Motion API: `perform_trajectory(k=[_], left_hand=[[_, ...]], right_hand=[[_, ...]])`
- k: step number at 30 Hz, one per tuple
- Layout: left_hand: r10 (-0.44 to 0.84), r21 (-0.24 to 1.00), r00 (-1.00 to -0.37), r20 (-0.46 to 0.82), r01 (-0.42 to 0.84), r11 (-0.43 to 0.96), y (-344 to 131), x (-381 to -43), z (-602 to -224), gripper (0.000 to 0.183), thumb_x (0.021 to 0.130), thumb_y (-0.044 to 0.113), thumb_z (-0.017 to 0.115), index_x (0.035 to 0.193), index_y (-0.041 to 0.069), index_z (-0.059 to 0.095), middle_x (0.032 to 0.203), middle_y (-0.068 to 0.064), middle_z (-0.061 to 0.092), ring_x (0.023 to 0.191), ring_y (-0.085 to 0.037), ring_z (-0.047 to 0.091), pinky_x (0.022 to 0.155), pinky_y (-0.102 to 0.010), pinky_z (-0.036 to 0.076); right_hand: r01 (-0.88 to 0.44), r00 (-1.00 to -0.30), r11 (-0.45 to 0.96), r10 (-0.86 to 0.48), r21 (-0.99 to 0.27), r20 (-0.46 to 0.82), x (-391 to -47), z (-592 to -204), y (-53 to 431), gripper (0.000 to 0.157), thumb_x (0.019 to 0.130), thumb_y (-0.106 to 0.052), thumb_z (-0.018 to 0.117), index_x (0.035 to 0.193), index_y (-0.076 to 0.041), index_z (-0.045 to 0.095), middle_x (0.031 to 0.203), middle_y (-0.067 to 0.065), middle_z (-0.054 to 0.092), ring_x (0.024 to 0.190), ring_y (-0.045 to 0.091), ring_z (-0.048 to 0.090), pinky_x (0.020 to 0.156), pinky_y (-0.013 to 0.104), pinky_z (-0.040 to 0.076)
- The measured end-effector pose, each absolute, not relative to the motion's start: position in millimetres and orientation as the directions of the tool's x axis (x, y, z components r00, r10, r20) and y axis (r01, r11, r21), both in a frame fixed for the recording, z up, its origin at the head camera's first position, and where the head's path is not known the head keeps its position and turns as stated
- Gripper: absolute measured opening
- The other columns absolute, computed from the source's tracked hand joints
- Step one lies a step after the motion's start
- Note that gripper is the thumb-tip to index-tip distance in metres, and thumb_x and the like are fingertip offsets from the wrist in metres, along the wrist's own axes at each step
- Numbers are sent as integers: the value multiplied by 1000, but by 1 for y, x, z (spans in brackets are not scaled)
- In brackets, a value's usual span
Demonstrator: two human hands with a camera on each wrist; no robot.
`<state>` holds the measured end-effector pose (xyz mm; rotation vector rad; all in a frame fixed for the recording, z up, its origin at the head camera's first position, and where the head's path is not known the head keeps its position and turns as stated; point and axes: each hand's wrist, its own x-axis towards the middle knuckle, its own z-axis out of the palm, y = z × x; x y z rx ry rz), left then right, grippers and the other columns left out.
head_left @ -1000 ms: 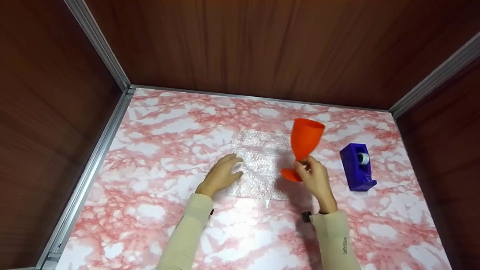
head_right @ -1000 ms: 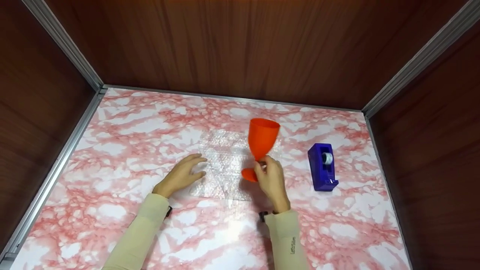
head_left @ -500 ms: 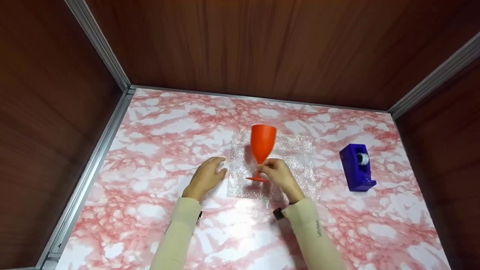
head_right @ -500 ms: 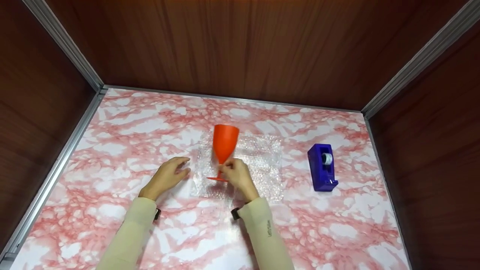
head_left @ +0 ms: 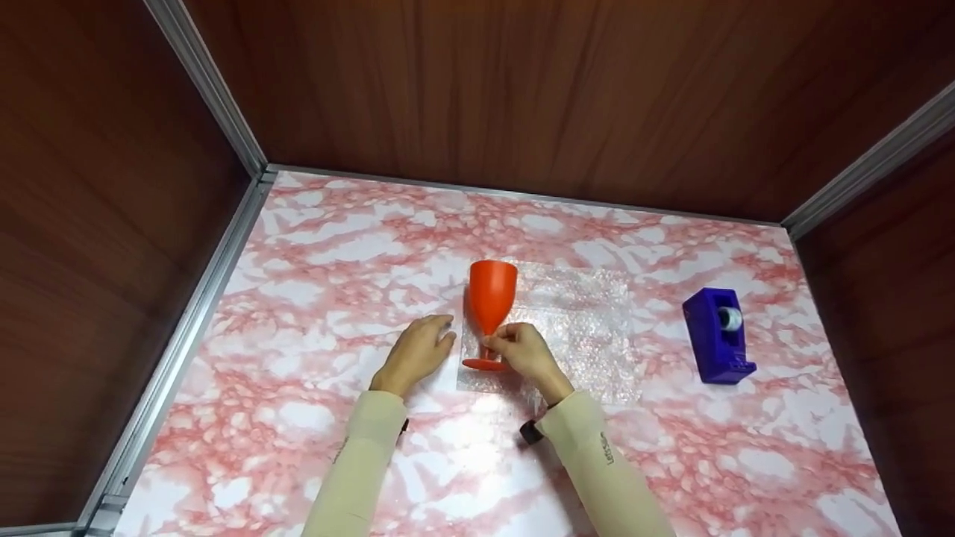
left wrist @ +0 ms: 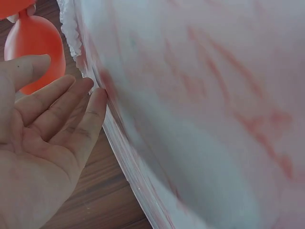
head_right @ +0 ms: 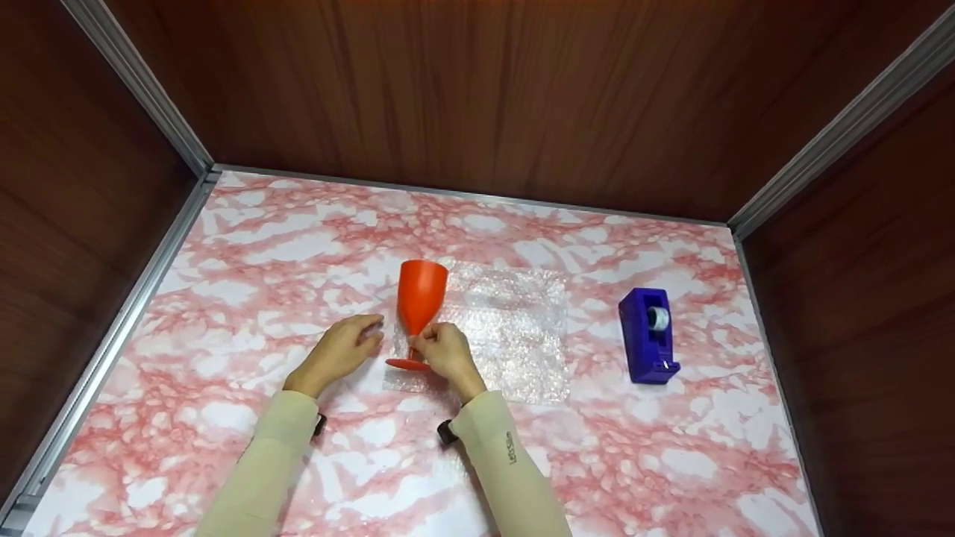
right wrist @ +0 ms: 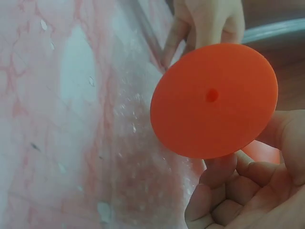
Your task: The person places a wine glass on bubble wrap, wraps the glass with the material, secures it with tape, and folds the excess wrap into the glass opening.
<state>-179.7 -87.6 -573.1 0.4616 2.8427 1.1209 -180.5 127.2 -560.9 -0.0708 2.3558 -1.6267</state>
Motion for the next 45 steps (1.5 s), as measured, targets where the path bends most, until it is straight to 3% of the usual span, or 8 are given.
perform_trajectory(k=[4,14,26,31,37,40,45], left_hand=[[298,667,-953,45,251,702,-85,-182,-571,39,100,19,59,133,-3,61,131,-17,62,123,-35,55,107,-44,40],[279,679,-960,-23,189,709,-77,-195,-563,51,103,27,55,142,-5,51,134,-20,58,127,-33,52,109,-45,38],[227,748,-970,-83,90,657,-53,-220,-560,61,109,40,34,145,-9,43,136,-23,56,128,-36,52,109,-46,38],[170,792,-980,-102,23,610,-44,-225,-558,69,106,50,37,147,-6,42,128,-20,62,119,-32,59,103,-45,44],[116,807,-992,-58,22,590,-38,-228,-560,69,102,50,51,145,-4,45,124,-17,64,112,-29,62,98,-44,47],[73,817,-997,-31,17,577,-35,-227,-560,70,99,48,58,144,-4,46,120,-16,66,106,-27,64,94,-42,49],[30,844,-999,-30,-9,537,-29,-225,-560,68,96,46,64,140,-4,51,115,-15,68,99,-25,66,88,-40,52]], right_hand=[[120,-966,365,-171,-923,-193,-180,-563,126,15,92,-9,70,79,-1,71,72,8,67,63,15,55,56,23,41],[134,-968,338,-156,-932,-196,-180,-570,125,16,93,-8,69,80,1,70,73,7,67,69,17,60,65,26,46],[165,-963,379,-138,-911,-232,-181,-571,126,15,92,-13,71,81,-4,70,74,2,66,72,17,60,67,27,46],[132,-967,386,-151,-913,-204,-182,-571,127,14,92,-12,71,81,-2,70,74,2,67,71,17,60,66,27,46],[51,-979,491,-149,-870,-141,-184,-568,130,16,89,-18,76,84,-3,73,73,1,68,67,13,59,62,25,44],[9,-990,568,-111,-823,-87,-183,-565,132,31,83,-24,82,97,1,70,79,4,67,69,14,57,63,29,45],[-114,-993,670,-93,-734,69,-182,-562,133,87,76,-25,89,144,5,43,109,21,56,87,28,56,78,42,49]])
